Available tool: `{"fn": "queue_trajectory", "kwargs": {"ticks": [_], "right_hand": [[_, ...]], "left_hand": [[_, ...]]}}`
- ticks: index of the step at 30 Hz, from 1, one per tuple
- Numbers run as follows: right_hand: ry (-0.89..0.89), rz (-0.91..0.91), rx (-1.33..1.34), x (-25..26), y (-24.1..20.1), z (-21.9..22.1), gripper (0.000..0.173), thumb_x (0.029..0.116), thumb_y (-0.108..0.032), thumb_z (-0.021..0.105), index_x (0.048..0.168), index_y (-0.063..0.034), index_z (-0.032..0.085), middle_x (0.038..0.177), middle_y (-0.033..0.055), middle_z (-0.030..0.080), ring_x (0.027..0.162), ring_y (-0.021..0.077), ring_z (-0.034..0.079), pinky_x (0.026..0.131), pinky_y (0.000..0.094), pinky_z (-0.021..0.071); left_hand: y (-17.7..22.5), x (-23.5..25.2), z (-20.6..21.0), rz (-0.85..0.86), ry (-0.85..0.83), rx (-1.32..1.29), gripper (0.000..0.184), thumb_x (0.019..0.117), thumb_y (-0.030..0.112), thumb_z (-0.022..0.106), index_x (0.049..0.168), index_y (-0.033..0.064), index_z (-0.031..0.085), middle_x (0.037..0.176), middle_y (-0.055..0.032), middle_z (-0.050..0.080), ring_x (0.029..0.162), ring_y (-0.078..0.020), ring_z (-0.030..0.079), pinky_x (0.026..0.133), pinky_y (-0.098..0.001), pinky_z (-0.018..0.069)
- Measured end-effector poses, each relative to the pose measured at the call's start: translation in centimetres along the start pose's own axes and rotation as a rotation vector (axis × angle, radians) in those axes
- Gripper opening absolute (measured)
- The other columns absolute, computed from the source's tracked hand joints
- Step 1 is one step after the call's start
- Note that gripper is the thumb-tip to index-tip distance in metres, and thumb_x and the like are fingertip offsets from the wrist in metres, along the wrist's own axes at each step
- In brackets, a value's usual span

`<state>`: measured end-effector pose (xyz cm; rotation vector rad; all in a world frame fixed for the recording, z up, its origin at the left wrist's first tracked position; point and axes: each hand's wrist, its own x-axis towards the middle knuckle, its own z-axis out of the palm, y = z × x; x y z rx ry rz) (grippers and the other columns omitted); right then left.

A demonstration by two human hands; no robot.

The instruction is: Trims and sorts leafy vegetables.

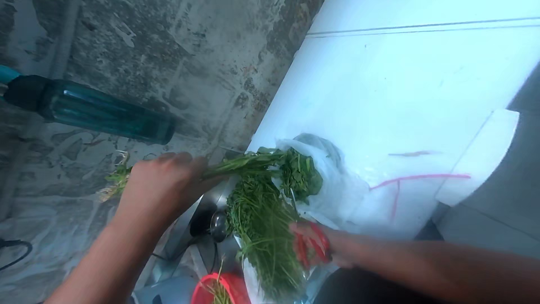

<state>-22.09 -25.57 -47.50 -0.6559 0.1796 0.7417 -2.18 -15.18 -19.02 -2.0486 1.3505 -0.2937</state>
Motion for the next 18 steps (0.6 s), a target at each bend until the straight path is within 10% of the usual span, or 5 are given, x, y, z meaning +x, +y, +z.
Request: {"fn": "queue_trajectory", "kwargs": {"ticks": [7,15,18], "right_hand": [[-0.147,-0.307,0.016,2.3,1.9,-0.8,0.088,0.0762,-0.081,0.066,0.138,-0.0219,0.048,0.118,0.0024,0.067,0.106,0.0209,0.067,0.083,0.0421,0.0579],[0.005,-0.191,0.1,3.3,-2.5,-1.9,0.056,0.1074,-0.055,0.031,0.146,-0.0157,0.039,0.119,0.0083,0.066,0.107,0.0251,0.067,0.087,0.0465,0.0566],[0.022,-0.196,0.086,4.0,-3.3,-2.3,0.058,0.1036,-0.059,0.041,0.14,-0.0148,0.047,0.112,0.0083,0.067,0.1,0.0242,0.069,0.085,0.0444,0.0581]], "left_hand": [[3.3,-0.5,1.8,-0.083,-0.053,-0.145,0.057,0.0891,0.068,0.063,0.072,0.014,0.063,0.062,-0.0045,0.056,0.057,-0.0273,0.062,0.048,-0.0504,0.0497],[4.4,-1.5,5.8,0.041,-0.139,-0.15,0.055,0.0873,0.069,0.065,0.073,0.0159,0.066,0.064,-0.0031,0.06,0.061,-0.0248,0.066,0.052,-0.0477,0.0528],[3.9,-1.2,5.5,0.056,-0.189,-0.141,0.053,0.0889,0.068,0.065,0.074,0.017,0.066,0.066,-0.0021,0.061,0.065,-0.0238,0.066,0.054,-0.0459,0.0532]]}}
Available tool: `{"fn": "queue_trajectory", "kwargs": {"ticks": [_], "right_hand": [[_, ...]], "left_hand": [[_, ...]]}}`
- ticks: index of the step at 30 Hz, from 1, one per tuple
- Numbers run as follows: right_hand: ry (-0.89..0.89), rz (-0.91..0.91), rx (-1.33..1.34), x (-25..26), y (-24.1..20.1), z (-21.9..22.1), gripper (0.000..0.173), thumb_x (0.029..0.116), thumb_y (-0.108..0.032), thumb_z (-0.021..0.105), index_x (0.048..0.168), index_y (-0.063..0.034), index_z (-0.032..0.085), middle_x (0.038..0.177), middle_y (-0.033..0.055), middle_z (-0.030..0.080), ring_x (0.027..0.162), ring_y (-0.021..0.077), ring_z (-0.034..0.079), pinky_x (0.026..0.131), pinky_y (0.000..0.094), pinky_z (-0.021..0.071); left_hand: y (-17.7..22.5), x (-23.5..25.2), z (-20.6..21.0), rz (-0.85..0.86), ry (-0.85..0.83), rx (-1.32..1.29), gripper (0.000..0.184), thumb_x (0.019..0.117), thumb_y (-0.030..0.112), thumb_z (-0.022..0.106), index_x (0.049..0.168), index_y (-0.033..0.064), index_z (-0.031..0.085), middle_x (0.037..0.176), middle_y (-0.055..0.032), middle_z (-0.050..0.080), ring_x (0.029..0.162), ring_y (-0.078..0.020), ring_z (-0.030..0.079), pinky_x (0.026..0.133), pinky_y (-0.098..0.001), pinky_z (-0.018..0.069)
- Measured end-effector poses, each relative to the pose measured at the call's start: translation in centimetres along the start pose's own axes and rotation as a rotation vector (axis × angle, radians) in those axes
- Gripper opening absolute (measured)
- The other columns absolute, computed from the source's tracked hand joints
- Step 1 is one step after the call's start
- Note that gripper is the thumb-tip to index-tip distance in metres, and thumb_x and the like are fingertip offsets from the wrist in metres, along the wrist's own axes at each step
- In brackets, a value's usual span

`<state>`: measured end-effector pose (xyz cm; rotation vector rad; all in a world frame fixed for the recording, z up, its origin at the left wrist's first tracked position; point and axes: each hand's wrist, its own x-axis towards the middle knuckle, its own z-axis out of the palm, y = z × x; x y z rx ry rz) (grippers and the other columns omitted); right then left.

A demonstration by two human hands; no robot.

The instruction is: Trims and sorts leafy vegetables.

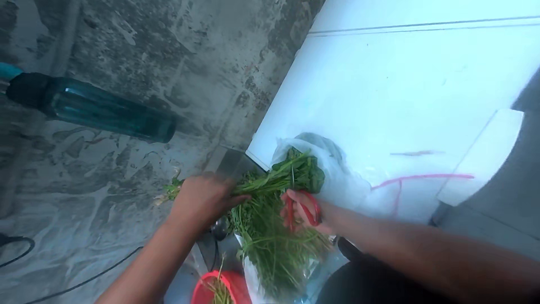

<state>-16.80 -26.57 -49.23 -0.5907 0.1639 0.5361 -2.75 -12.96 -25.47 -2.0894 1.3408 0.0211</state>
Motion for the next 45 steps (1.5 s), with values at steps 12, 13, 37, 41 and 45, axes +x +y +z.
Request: {"fn": "queue_trajectory", "kwargs": {"ticks": [12,13,37,41,45], "right_hand": [[0.269,-0.092,-0.002,-0.3,-0.2,1.7,0.038,0.1004,-0.042,0.064,0.118,-0.0088,0.058,0.073,0.0039,0.057,0.055,0.0132,0.059,0.052,0.0262,0.0542],[0.304,-0.095,-0.013,-0.2,-0.2,1.6,0.037,0.1004,-0.041,0.065,0.116,-0.0083,0.059,0.071,0.0046,0.057,0.054,0.0137,0.059,0.051,0.0265,0.0535],[0.143,-0.059,-0.181,-2.4,-1.7,1.2,0.048,0.1035,-0.051,0.051,0.131,-0.0124,0.052,0.09,0.0031,0.061,0.077,0.0139,0.064,0.071,0.0301,0.0565],[0.297,-0.094,-0.226,-1.8,-1.5,1.3,0.038,0.102,-0.044,0.061,0.111,-0.0079,0.056,0.069,0.0047,0.056,0.053,0.0147,0.059,0.052,0.0282,0.0546],[0.311,-0.091,-0.308,-3.0,-0.8,1.9,0.038,0.1019,-0.046,0.06,0.112,-0.0092,0.056,0.071,0.0032,0.057,0.054,0.0136,0.06,0.053,0.028,0.0553]], "left_hand": [[-1.4,-0.2,1.0,-0.048,-0.075,-0.033,0.056,0.0894,0.073,0.06,0.073,0.0191,0.065,0.065,0.0011,0.06,0.062,-0.0197,0.064,0.055,-0.0452,0.0531],[-1.5,0.1,1.1,-0.065,-0.098,-0.043,0.056,0.0901,0.072,0.06,0.074,0.0187,0.066,0.066,0.0006,0.061,0.063,-0.0204,0.065,0.057,-0.0462,0.0538],[-1.2,1.0,-0.1,-0.077,-0.017,-0.023,0.054,0.0885,0.069,0.064,0.072,0.0179,0.065,0.065,-0.0003,0.06,0.062,-0.0223,0.064,0.054,-0.0478,0.0521],[-1.0,1.2,0.4,-0.068,-0.007,0.023,0.054,0.089,0.07,0.063,0.074,0.0178,0.066,0.066,-0.0008,0.061,0.063,-0.0226,0.065,0.055,-0.0466,0.0526],[-1.6,1.2,1.0,-0.097,-0.016,0.02,0.056,0.0892,0.07,0.063,0.071,0.0171,0.063,0.064,-0.0013,0.058,0.06,-0.023,0.063,0.051,-0.0465,0.0509]]}}
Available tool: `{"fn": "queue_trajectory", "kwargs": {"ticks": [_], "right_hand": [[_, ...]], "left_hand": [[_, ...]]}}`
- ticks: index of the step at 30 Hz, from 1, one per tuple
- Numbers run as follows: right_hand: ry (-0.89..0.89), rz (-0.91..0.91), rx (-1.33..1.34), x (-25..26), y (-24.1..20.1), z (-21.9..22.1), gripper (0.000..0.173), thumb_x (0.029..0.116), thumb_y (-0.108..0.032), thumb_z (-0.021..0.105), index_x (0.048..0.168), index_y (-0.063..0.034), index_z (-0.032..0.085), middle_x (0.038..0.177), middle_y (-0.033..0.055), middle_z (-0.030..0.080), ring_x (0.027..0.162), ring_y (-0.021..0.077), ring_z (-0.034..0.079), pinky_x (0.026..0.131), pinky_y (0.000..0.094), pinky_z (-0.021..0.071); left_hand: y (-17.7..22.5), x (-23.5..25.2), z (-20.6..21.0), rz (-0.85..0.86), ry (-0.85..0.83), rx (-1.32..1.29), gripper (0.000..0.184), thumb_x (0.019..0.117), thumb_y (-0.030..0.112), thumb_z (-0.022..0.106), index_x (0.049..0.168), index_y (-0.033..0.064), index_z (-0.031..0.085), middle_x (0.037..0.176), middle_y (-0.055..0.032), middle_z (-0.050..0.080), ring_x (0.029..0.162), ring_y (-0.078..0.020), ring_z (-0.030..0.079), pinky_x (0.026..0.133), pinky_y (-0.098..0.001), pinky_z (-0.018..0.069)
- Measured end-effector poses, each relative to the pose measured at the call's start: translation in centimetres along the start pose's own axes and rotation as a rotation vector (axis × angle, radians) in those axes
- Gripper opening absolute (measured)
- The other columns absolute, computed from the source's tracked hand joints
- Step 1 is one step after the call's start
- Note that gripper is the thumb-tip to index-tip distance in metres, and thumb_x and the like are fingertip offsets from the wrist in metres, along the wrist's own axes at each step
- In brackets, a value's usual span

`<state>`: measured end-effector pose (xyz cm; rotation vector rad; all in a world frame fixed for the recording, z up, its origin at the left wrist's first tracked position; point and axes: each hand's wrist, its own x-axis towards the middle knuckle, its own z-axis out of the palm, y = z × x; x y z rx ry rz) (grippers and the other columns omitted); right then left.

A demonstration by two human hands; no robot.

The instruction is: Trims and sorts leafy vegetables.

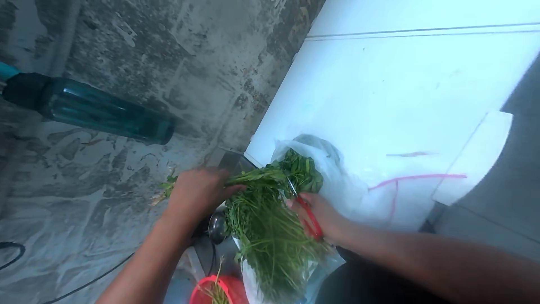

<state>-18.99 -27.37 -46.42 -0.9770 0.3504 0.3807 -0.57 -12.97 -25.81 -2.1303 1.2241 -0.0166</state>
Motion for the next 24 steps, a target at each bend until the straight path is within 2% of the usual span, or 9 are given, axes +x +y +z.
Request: {"fn": "queue_trajectory", "kwargs": {"ticks": [4,6,9,12,14,15,17,20,24], "right_hand": [[0.049,0.008,0.045,-0.2,0.3,0.0,0.038,0.1017,-0.045,0.061,0.113,-0.0089,0.057,0.071,0.0039,0.058,0.054,0.0137,0.061,0.052,0.0274,0.0551],[0.044,0.008,0.141,0.1,0.3,0.0,0.039,0.1029,-0.044,0.059,0.119,-0.0089,0.055,0.075,0.0051,0.058,0.057,0.0149,0.062,0.055,0.0285,0.0565],[0.033,0.006,0.321,1.4,0.7,-0.4,0.04,0.1049,-0.045,0.054,0.127,-0.0115,0.051,0.081,0.0053,0.059,0.066,0.0159,0.063,0.062,0.0294,0.0566],[0.008,0.052,0.362,2.8,-0.5,-1.7,0.044,0.1056,-0.051,0.048,0.123,-0.0118,0.057,0.078,0.005,0.06,0.064,0.0166,0.063,0.061,0.0314,0.0571],[-0.069,0.104,0.408,3.5,-1.1,-2.3,0.05,0.1049,-0.059,0.042,0.117,-0.0133,0.059,0.075,0.0045,0.058,0.062,0.0174,0.062,0.06,0.0338,0.0572],[-0.136,0.091,0.412,3.6,-0.9,-2.6,0.051,0.1039,-0.061,0.042,0.116,-0.0142,0.06,0.076,0.0045,0.059,0.065,0.0177,0.063,0.062,0.0347,0.058],[-0.191,0.063,0.359,2.6,-0.6,-2.2,0.05,0.1037,-0.059,0.045,0.122,-0.0151,0.06,0.082,0.0057,0.062,0.071,0.0191,0.066,0.066,0.0357,0.0589],[-0.255,0.102,0.253,0.0,0.8,-1.3,0.052,0.1066,-0.055,0.039,0.137,-0.0141,0.048,0.098,0.0054,0.064,0.088,0.0196,0.067,0.076,0.0376,0.0584],[-0.445,0.155,0.172,-1.4,3.5,-1.3,0.066,0.1006,-0.065,0.041,0.144,-0.0152,0.042,0.109,0.0069,0.068,0.097,0.0215,0.069,0.08,0.0401,0.0587]], "left_hand": [[-0.5,-0.3,-0.7,-0.036,-0.057,-0.003,0.055,0.0889,0.071,0.062,0.074,0.0185,0.066,0.066,-0.0008,0.061,0.063,-0.0228,0.065,0.054,-0.0476,0.0524],[-0.8,-0.5,-1.6,-0.079,-0.083,-0.048,0.053,0.0895,0.069,0.064,0.077,0.0178,0.068,0.067,-0.002,0.062,0.065,-0.0243,0.066,0.057,-0.0509,0.0533],[-1.9,-0.9,-3.0,-0.128,-0.031,-0.136,0.057,0.09,0.07,0.062,0.072,0.0167,0.062,0.061,-0.0012,0.056,0.057,-0.0235,0.06,0.053,-0.0504,0.0493],[-3.2,-1.6,-4.2,-0.148,0.068,-0.224,0.057,0.0895,0.071,0.061,0.07,0.0177,0.061,0.055,0.0015,0.05,0.05,-0.0201,0.054,0.047,-0.0469,0.0458],[-3.7,-1.8,-4.5,-0.157,0.089,-0.253,0.057,0.0894,0.074,0.057,0.07,0.02,0.059,0.053,0.0034,0.047,0.048,-0.0177,0.052,0.046,-0.0445,0.0443],[-3.8,-1.8,-4.7,-0.165,0.089,-0.266,0.058,0.0891,0.076,0.055,0.069,0.0214,0.058,0.053,0.0045,0.046,0.048,-0.0163,0.051,0.046,-0.0431,0.0434],[-3.7,-1.7,-5.0,-0.176,0.091,-0.302,0.06,0.0886,0.078,0.053,0.067,0.0223,0.057,0.051,0.0056,0.044,0.046,-0.0146,0.048,0.045,-0.0412,0.0421],[-3.2,-1.4,-5.0,-0.194,0.079,-0.364,0.059,0.0894,0.076,0.054,0.068,0.0209,0.057,0.051,0.0048,0.045,0.046,-0.0149,0.048,0.045,-0.0412,0.0418],[-2.0,-1.0,-4.2,-0.19,0.106,-0.424,0.061,0.0888,0.078,0.051,0.066,0.0214,0.055,0.05,0.0056,0.042,0.044,-0.0138,0.045,0.042,-0.0393,0.0392]]}}
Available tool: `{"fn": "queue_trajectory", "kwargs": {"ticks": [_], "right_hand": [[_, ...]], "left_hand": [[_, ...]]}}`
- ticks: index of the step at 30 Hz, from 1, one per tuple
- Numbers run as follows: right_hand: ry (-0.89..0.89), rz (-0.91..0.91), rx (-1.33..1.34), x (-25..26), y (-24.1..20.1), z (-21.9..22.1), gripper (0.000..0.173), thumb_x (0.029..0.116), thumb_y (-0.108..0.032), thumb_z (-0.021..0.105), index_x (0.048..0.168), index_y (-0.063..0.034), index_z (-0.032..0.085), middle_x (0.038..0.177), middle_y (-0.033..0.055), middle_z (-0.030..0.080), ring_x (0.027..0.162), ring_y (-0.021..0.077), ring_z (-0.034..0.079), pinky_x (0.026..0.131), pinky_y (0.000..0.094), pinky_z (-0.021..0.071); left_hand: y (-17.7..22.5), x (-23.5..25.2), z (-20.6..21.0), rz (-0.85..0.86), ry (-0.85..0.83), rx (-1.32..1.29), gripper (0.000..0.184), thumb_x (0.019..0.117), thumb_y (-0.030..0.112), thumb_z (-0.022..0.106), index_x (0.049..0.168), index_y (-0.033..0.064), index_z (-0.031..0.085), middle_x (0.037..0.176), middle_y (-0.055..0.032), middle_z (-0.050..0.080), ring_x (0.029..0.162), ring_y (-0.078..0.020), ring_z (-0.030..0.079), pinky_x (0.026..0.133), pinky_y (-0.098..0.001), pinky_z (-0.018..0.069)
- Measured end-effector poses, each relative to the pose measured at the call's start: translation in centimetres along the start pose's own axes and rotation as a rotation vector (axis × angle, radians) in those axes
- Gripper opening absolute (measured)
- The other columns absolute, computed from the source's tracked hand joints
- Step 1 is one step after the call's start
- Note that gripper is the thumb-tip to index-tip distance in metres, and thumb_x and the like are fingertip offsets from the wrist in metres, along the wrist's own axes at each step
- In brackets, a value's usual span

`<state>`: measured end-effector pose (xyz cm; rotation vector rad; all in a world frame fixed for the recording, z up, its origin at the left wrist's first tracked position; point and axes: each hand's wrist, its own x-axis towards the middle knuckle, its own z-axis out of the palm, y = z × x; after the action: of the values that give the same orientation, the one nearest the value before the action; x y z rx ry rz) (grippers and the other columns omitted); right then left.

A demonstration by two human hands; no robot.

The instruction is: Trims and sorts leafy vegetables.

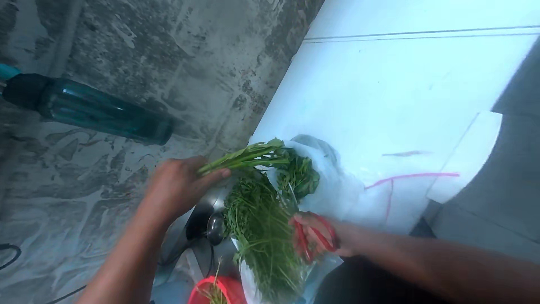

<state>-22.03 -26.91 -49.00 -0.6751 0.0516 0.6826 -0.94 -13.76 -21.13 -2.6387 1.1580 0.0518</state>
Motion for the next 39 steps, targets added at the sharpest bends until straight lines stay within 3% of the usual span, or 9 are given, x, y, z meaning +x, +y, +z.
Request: {"fn": "queue_trajectory", "kwargs": {"ticks": [4,8,10,13,17,25,31,36,39], "right_hand": [[-0.128,-0.201,-0.016,1.1,0.4,-0.2,0.093,0.0815,-0.082,0.059,0.145,-0.0165,0.042,0.115,0.0062,0.068,0.103,0.0222,0.069,0.084,0.04,0.0588],[-0.102,-0.35,0.03,3.3,-1.6,-0.6,0.1,0.0737,-0.085,0.065,0.144,-0.0169,0.044,0.115,0.005,0.068,0.103,0.0221,0.069,0.085,0.0406,0.0585],[-0.032,-0.343,0.05,3.6,-2.9,-0.7,0.093,0.0782,-0.082,0.063,0.141,-0.0155,0.047,0.111,0.0061,0.068,0.098,0.0214,0.069,0.083,0.0387,0.0585],[0.267,-0.321,0.048,3.3,-4.5,0.4,0.049,0.1012,-0.055,0.053,0.12,-0.0098,0.058,0.081,0.004,0.063,0.067,0.0152,0.065,0.064,0.0303,0.0576],[0.457,-0.255,0.074,3.3,-4.7,0.6,0.039,0.1022,-0.045,0.06,0.109,-0.007,0.058,0.069,0.0057,0.056,0.052,0.015,0.059,0.05,0.0282,0.0546],[0.227,-0.013,-0.018,1.1,-1.5,0.4,0.053,0.1022,-0.056,0.052,0.134,-0.0151,0.047,0.089,0.002,0.06,0.075,0.0141,0.064,0.069,0.0314,0.0568],[0.057,-0.216,-0.255,0.6,-1.1,0.7,0.081,0.0897,-0.066,0.063,0.147,-0.0161,0.035,0.116,0.0025,0.062,0.102,0.0126,0.063,0.086,0.0328,0.054],[0.196,-0.134,-0.169,1.0,-3.5,0.0,0.063,0.1006,-0.058,0.052,0.148,-0.018,0.038,0.127,0.0044,0.061,0.113,0.0164,0.062,0.093,0.0359,0.0519],[0.27,-0.045,-0.161,0.9,-4.4,0.5,0.054,0.1063,-0.052,0.045,0.147,-0.0162,0.039,0.121,0.0061,0.062,0.105,0.0164,0.063,0.087,0.0332,0.052]], "left_hand": [[0.7,0.0,1.5,-0.042,-0.083,-0.027,0.062,0.0881,0.079,0.053,0.071,0.0199,0.061,0.054,0.0035,0.049,0.05,-0.0164,0.052,0.049,-0.0445,0.0454],[1.1,-0.1,3.0,-0.088,-0.204,-0.052,0.057,0.0882,0.075,0.058,0.079,0.0202,0.067,0.061,0.0022,0.056,0.057,-0.0178,0.058,0.055,-0.048,0.0507],[1.3,-0.2,3.6,-0.083,-0.235,-0.039,0.056,0.0878,0.076,0.058,0.078,0.022,0.067,0.06,0.0038,0.056,0.057,-0.0163,0.058,0.056,-0.0469,0.0505],[1.8,0.0,4.1,-0.083,-0.272,0.037,0.057,0.0885,0.077,0.056,0.076,0.0222,0.064,0.059,0.0038,0.055,0.056,-0.0166,0.058,0.055,-0.0457,0.05],[2.2,0.7,4.7,-0.146,-0.31,0.103,0.061,0.0875,0.079,0.053,0.079,0.0204,0.066,0.062,0.0007,0.058,0.061,-0.0205,0.061,0.058,-0.0485,0.051],[1.5,1.3,3.7,-0.226,-0.253,0.04,0.06,0.0898,0.075,0.054,0.083,0.0168,0.067,0.066,-0.0038,0.06,0.064,-0.025,0.061,0.06,-0.0533,0.0511],[2.9,1.1,5.9,-0.33,-0.266,-0.268,0.058,0.0909,0.071,0.059,0.082,0.0155,0.069,0.067,-0.0055,0.062,0.063,-0.0251,0.061,0.059,-0.0537,0.0519],[3.9,0.2,8.7,-0.206,-0.558,-0.192,0.056,0.0911,0.07,0.061,0.088,0.0151,0.072,0.077,-0.0058,0.066,0.076,-0.0252,0.065,0.074,-0.0545,0.0536],[3.9,0.2,8.9,-0.073,-0.639,-0.028,0.059,0.0929,0.072,0.056,0.094,0.0149,0.073,0.085,-0.0065,0.069,0.087,-0.0269,0.067,0.083,-0.0541,0.0534]]}}
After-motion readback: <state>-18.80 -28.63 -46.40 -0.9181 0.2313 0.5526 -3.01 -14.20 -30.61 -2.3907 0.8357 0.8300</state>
